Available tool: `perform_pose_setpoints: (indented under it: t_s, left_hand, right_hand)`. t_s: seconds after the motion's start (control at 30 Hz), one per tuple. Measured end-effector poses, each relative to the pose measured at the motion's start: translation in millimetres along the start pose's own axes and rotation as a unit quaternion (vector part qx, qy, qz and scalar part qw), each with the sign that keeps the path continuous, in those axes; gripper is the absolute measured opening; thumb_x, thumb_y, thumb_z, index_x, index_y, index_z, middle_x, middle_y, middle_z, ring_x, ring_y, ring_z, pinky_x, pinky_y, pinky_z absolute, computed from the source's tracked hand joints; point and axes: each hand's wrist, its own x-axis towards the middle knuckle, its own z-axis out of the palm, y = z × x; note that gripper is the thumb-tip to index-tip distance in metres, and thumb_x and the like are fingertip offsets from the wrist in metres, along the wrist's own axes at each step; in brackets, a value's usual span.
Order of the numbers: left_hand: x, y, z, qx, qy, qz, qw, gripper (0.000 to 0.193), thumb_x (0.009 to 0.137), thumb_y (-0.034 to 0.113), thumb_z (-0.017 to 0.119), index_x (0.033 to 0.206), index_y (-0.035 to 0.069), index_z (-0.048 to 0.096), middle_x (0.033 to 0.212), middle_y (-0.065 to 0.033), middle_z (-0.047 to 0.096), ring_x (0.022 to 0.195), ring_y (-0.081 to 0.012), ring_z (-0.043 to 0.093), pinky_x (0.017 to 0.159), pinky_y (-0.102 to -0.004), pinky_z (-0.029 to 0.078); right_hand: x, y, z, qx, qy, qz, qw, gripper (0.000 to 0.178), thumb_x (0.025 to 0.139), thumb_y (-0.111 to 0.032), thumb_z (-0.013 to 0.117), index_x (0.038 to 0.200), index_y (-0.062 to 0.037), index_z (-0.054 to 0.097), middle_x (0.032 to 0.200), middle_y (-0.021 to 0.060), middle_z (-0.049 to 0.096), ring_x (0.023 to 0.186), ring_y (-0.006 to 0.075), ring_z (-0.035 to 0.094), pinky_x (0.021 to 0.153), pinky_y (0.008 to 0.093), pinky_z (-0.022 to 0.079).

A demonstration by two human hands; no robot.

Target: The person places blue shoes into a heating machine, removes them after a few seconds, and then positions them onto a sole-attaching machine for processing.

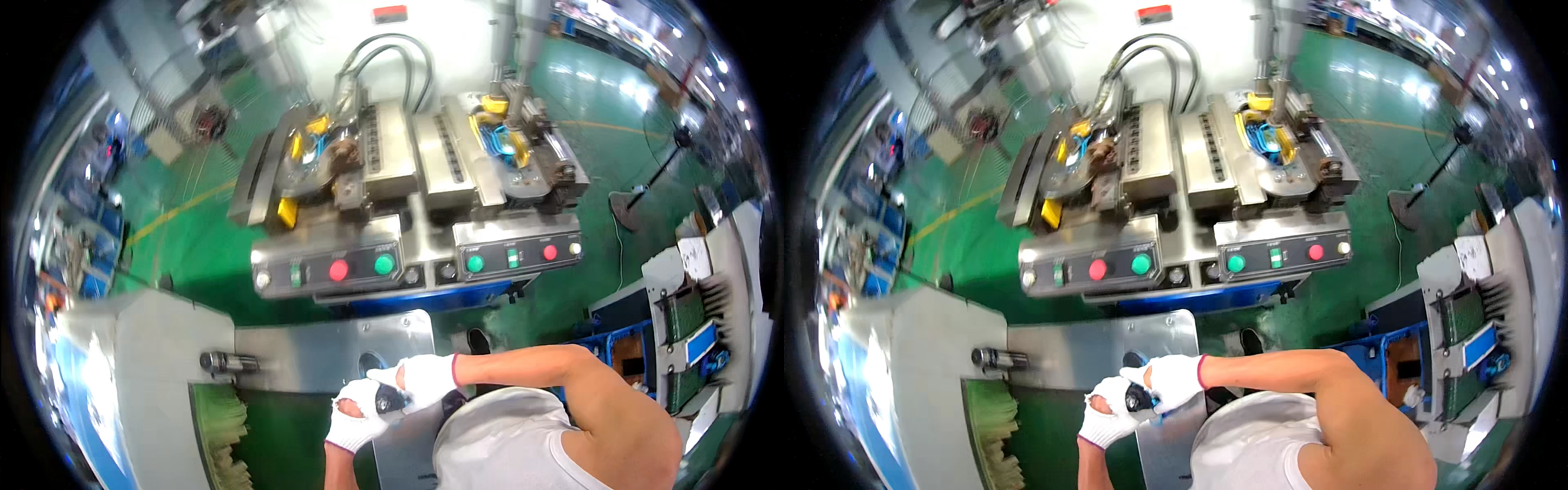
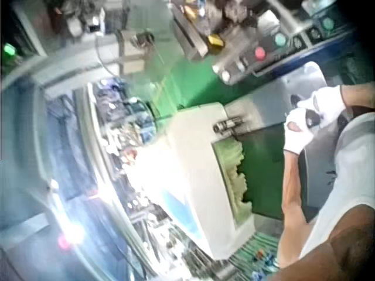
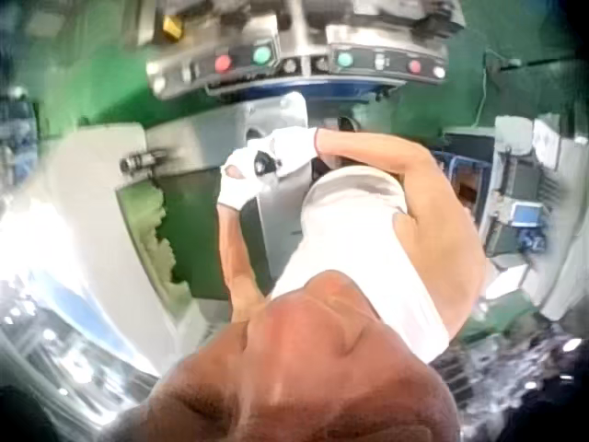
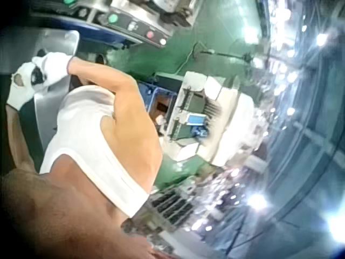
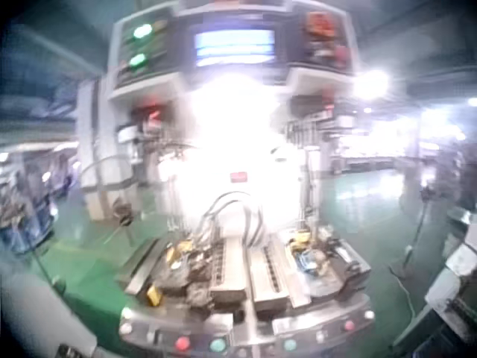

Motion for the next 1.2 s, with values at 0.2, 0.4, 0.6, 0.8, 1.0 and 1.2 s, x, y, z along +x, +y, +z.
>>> perform_pose_setpoints:
  t_s: [0.2,0.4,0.6,0.8,1.0,1.2]
  left_hand:
    - [162.6,112.0,-47.0,0.073,0.065,0.24,0.966,0.06,0.076,0.025,0.087,0.127,0.003,0.064,0.118,-0.0216,0.068,0.111,-0.041,0.065,0.099,-0.0461,0.052]
    - [326.2,188.5,-5.0,-0.192,0.279,0.219,0.915,0.054,0.092,0.006,0.072,0.142,0.0,0.053,0.136,-0.0171,0.062,0.128,-0.028,0.061,0.11,-0.0388,0.048]
    - [555.8,207.1,48.3,-0.201,0.211,0.033,0.956,0.068,0.098,0.029,0.067,0.152,-0.002,0.038,0.148,-0.0285,0.052,0.137,-0.0365,0.054,0.115,-0.0424,0.042]
    - [691.4,180.6,95.6,-0.001,0.245,-0.112,0.963,0.086,0.096,0.035,0.061,0.16,-0.003,0.017,0.151,-0.0324,0.043,0.135,-0.0468,0.051,0.112,-0.0498,0.042]
    - [706.3,164.5,81.4,-0.031,0.255,-0.091,0.962,0.082,0.096,0.036,0.06,0.157,-0.006,0.025,0.143,-0.033,0.052,0.13,-0.0446,0.055,0.109,-0.0472,0.045]
    - [567.2,169.8,2.0,-0.178,0.238,-0.01,0.955,0.061,0.099,0.026,0.062,0.152,0.001,0.043,0.13,-0.0241,0.066,0.119,-0.0336,0.064,0.1,-0.0398,0.05]
  right_hand:
    - [-146.2,59.5,-93.4,0.155,0.284,0.041,0.945,0.08,0.082,-0.04,0.085,0.141,0.0029,0.052,0.118,0.0182,0.072,0.105,0.0283,0.071,0.094,0.0369,0.056]
    - [-286.5,91.8,-76.1,0.68,0.478,0.062,0.552,0.053,0.087,-0.006,0.077,0.137,-0.0015,0.061,0.119,0.0089,0.071,0.103,0.0186,0.069,0.088,0.0347,0.058]
    - [-354.9,109.5,-57.5,0.614,0.668,0.03,0.419,0.047,0.087,-0.003,0.072,0.133,0.0034,0.061,0.114,0.0118,0.071,0.098,0.0222,0.072,0.087,0.0383,0.061]
    - [-388.9,90.0,-54.2,0.598,0.719,0.073,0.346,0.065,0.079,0.005,0.066,0.143,-0.0006,0.054,0.12,0.0101,0.068,0.104,0.0217,0.069,0.093,0.0405,0.058]
    - [-391.2,120.9,-38.1,0.533,0.74,0.159,0.378,0.056,0.079,-0.001,0.07,0.133,0.0048,0.058,0.101,0.0081,0.069,0.085,0.0192,0.069,0.082,0.037,0.06]
    - [-361.2,158.1,-116.1,0.454,0.744,0.186,0.454,0.024,0.084,-0.008,0.076,0.106,-0.0003,0.072,0.096,0.0054,0.072,0.084,0.0126,0.065,0.077,0.0331,0.054]
